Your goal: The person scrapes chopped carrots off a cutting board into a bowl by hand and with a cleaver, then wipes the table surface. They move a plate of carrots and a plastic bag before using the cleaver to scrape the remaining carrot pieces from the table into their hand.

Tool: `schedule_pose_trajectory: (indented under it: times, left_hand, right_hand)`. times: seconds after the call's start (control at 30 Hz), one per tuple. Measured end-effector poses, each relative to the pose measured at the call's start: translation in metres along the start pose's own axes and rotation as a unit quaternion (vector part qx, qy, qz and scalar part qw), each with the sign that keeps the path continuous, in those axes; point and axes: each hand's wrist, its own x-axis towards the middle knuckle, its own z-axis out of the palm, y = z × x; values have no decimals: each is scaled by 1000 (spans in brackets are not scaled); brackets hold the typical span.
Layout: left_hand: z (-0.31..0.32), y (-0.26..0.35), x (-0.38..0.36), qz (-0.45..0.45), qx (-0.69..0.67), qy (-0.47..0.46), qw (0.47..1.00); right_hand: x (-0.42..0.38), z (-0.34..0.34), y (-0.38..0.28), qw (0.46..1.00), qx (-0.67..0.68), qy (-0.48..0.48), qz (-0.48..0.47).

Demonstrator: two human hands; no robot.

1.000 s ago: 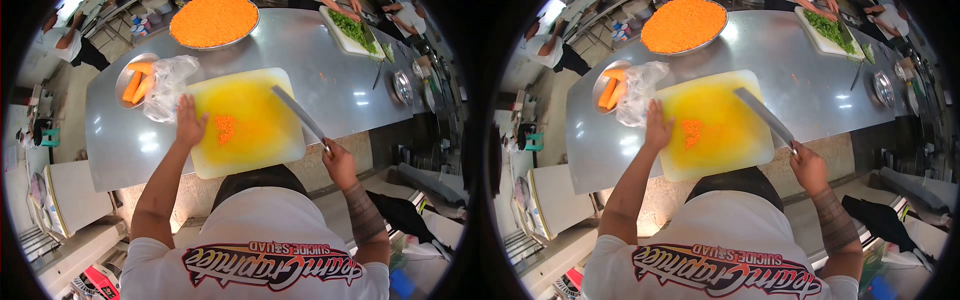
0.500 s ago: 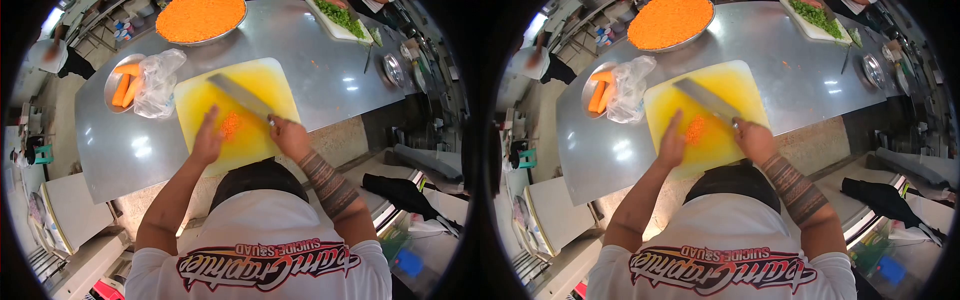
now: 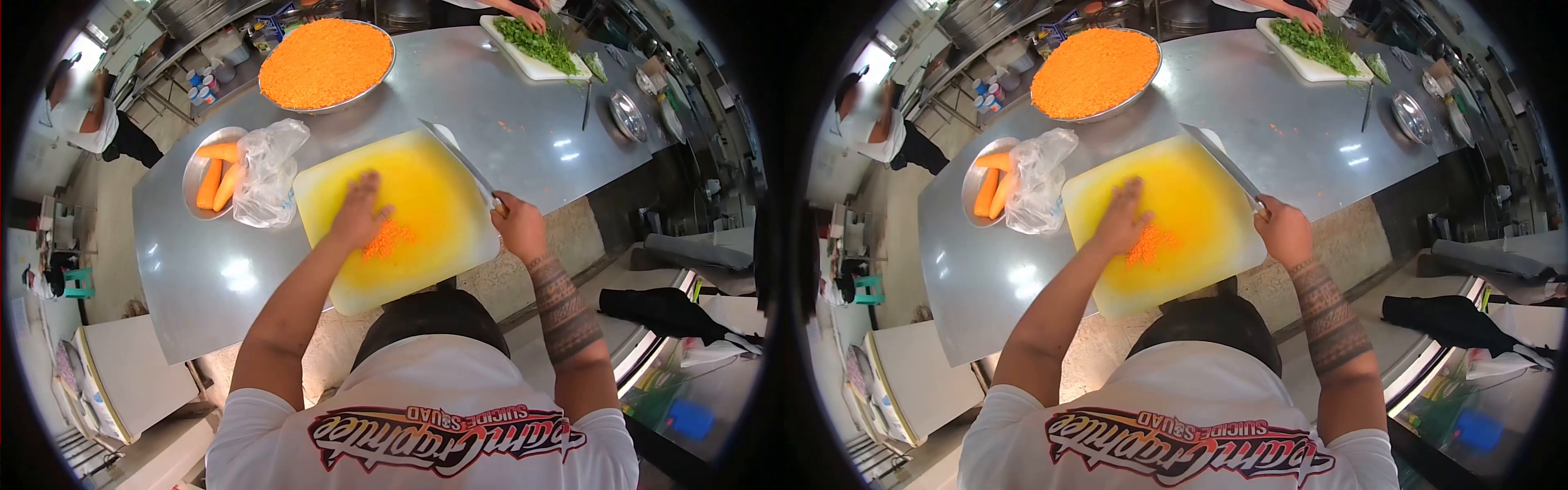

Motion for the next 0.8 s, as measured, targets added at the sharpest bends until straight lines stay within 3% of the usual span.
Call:
schedule_pose_trajectory:
  times: [0.07, 0.17, 0.23, 0.3, 0.4, 0.5, 0.57, 0.63, 0.67, 0.8]
  left_hand:
    - [-12, 34, -7, 11, -70, -83, 994]
    - [-22, 23, -9, -22, -207, 97, 973]
    - [-32, -4, 18, -76, -286, 306, 905]
    - [-67, -27, 42, -189, -269, 354, 876]
    - [-66, -68, 88, -330, -352, 315, 817]
    - [-65, -55, 125, -388, -563, 161, 712]
    - [-59, -39, 151, -383, -647, 190, 631]
    - [-62, -34, 177, -380, -667, 211, 605]
    - [-63, -31, 187, -378, -677, 222, 591]
    - [-64, -22, 204, -423, -632, 289, 581]
  right_hand:
    - [14, 1, -6, 999, -18, -14, -25]
    - [7, 22, -15, 993, -59, -71, -73]
    - [-19, 29, -30, 991, -33, -102, -85]
    - [-47, 24, -41, 987, -5, -135, -91]
    - [-77, 10, -53, 986, 57, -133, -82]
    - [-100, 7, -49, 981, 165, -99, 3]
    - [-108, 3, -43, 971, 216, -71, 72]
    - [-117, -4, -36, 963, 228, -49, 136]
    - [-123, -5, -28, 973, 196, -27, 121]
    - [-143, -21, -29, 912, 313, -4, 267]
